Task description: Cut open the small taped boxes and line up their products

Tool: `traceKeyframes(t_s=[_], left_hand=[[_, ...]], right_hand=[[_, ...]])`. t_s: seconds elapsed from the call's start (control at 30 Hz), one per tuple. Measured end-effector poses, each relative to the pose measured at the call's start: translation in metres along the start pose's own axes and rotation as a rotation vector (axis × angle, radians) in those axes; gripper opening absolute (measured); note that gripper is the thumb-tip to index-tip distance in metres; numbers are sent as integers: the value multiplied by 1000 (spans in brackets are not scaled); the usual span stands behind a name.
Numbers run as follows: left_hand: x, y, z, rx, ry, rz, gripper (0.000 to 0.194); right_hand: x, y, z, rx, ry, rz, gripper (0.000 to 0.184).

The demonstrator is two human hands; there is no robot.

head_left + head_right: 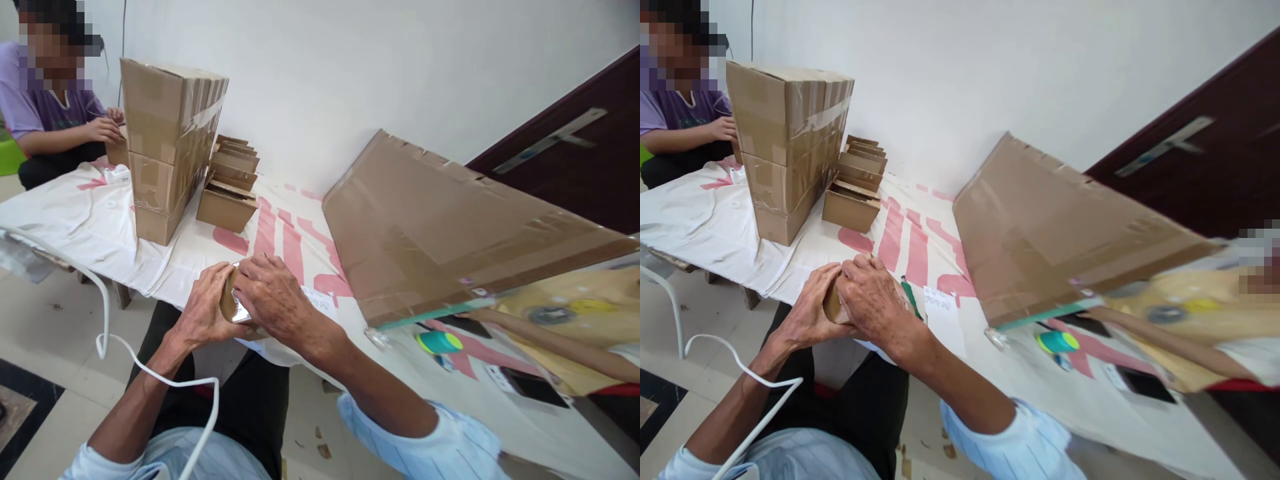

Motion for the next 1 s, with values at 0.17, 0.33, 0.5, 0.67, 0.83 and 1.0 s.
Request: traceKeyframes(t_s=[0.17,0.33,0.5,0.67,0.83,1.0], left_hand=[[0,0,-4,3,-12,7,115],[-1,0,-7,-7,-21,24,115],[0,-1,-8,1,-6,14,114],[3,0,-8,17,-25,-6,114],[3,-1,-10,12,-39,-7,116],[0,-1,-13,19,-44,0,115]], right_hand=[[3,-3,0,44,-18,-13,8],[7,-4,3,34,23,-3,9],[5,0,2,3,4,-10,15],[1,3,-1,-14,-68,-41,11],[0,4,-1,53,-36,-22,13],[1,2,3,52,-32,-1,15]])
Point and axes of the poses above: each hand's wrist, its own y-axis away from the middle knuckle, its own x-axis out of the palm, z = x × y, the point moved 2 cm from there along -y, towards the middle knuckle, and after that the axes turned 6 degrees about -x, right-handed, at the moved point
